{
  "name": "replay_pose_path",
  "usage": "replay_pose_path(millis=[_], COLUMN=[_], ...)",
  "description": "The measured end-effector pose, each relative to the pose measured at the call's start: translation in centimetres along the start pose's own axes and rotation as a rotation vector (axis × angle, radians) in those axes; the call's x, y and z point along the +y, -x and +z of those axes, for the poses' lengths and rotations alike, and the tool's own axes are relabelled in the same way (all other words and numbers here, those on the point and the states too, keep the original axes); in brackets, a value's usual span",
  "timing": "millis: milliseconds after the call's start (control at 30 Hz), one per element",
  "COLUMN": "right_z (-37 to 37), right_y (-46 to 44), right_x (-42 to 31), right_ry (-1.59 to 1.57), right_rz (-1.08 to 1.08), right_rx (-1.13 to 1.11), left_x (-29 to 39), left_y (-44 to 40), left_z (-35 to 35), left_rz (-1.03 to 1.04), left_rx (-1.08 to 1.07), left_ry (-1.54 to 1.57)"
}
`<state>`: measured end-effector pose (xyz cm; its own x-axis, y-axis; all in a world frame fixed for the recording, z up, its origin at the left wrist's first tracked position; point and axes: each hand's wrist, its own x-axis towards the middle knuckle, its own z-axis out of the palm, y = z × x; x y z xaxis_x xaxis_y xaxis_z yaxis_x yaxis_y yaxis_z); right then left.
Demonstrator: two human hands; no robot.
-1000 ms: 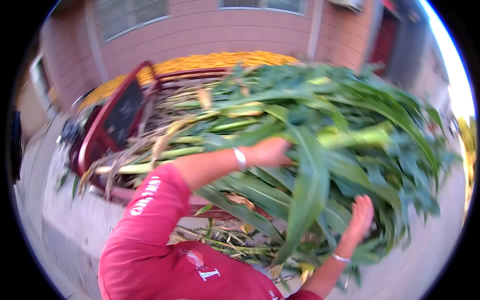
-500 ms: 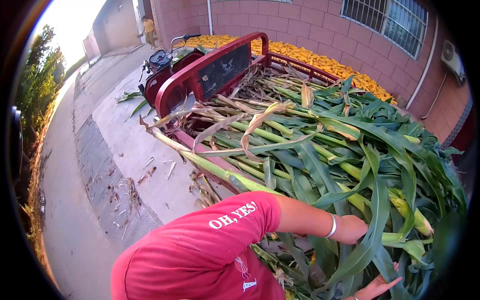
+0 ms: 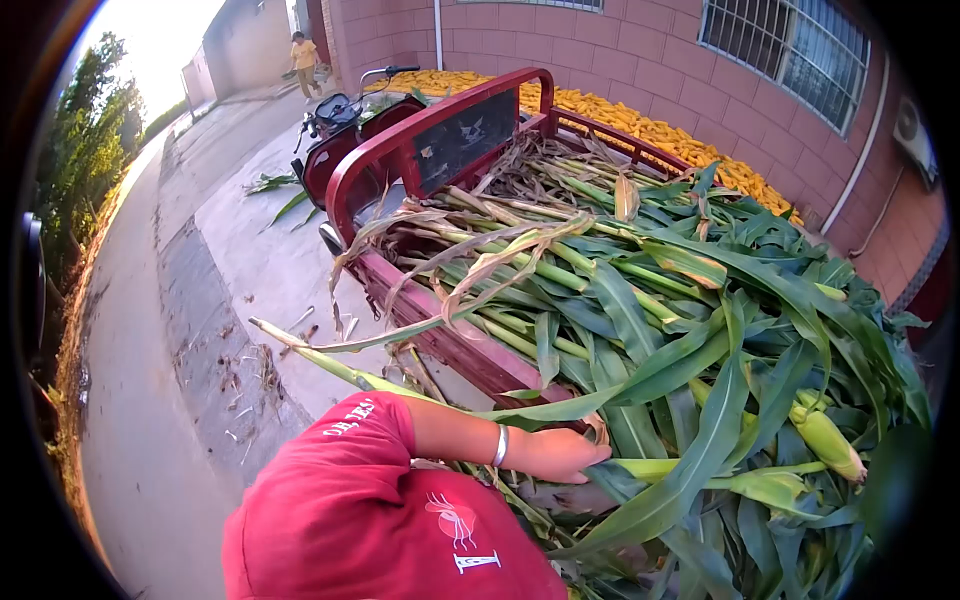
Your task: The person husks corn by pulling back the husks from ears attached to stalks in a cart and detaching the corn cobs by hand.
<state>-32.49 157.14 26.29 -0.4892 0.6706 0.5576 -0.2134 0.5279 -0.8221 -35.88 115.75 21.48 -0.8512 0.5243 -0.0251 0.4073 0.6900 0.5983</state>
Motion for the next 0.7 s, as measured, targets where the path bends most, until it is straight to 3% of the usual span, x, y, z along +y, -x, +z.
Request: replay_pose_path(millis=[33,67,133,200,233,300,333,400,500,633,700], right_z=[1.2,2.4,5.2,7.8,9.1,11.1,11.8,13.3,13.8,12.0,11.6], right_y=[-0.1,-0.4,-0.3,1.6,2.3,3.2,3.9,5.5,6.7,9.3,10.9], right_x=[0.9,4.6,6.9,7.6,7.9,8.5,7.3,5.8,6.4,2.2,3.7], right_ry=[-0.189,-0.161,-0.504,-0.617,-0.614,-1.048,-1.046,-1.281,-1.344,-1.331,-0.857], right_rz=[0.179,0.189,0.749,0.733,0.729,0.884,0.880,0.954,0.795,0.787,0.445], right_rx=[-0.068,-0.213,-0.328,-0.516,-0.520,-0.363,-0.369,-0.132,-0.093,-0.006,0.037], left_x=[-0.3,-0.8,-1.4,-2.0,-2.2,-2.5,-3.3,-3.8,-5.6,-11.3,-15.0], left_y=[1.0,1.9,4.2,6.4,7.4,9.2,9.8,11.3,12.4,12.5,12.3], left_z=[0.4,1.3,2.2,2.2,2.0,1.5,1.7,1.4,2.2,5.3,7.9], left_rz=[-0.003,0.003,0.006,-0.023,-0.023,-0.037,-0.037,-0.023,-0.017,-0.033,-0.038], left_rx=[0.007,0.006,0.006,-0.043,-0.037,-0.116,-0.142,-0.116,-0.066,-0.021,-0.014], left_ry=[-0.001,0.007,0.021,0.042,0.046,0.056,0.066,0.113,0.215,0.234,0.223])
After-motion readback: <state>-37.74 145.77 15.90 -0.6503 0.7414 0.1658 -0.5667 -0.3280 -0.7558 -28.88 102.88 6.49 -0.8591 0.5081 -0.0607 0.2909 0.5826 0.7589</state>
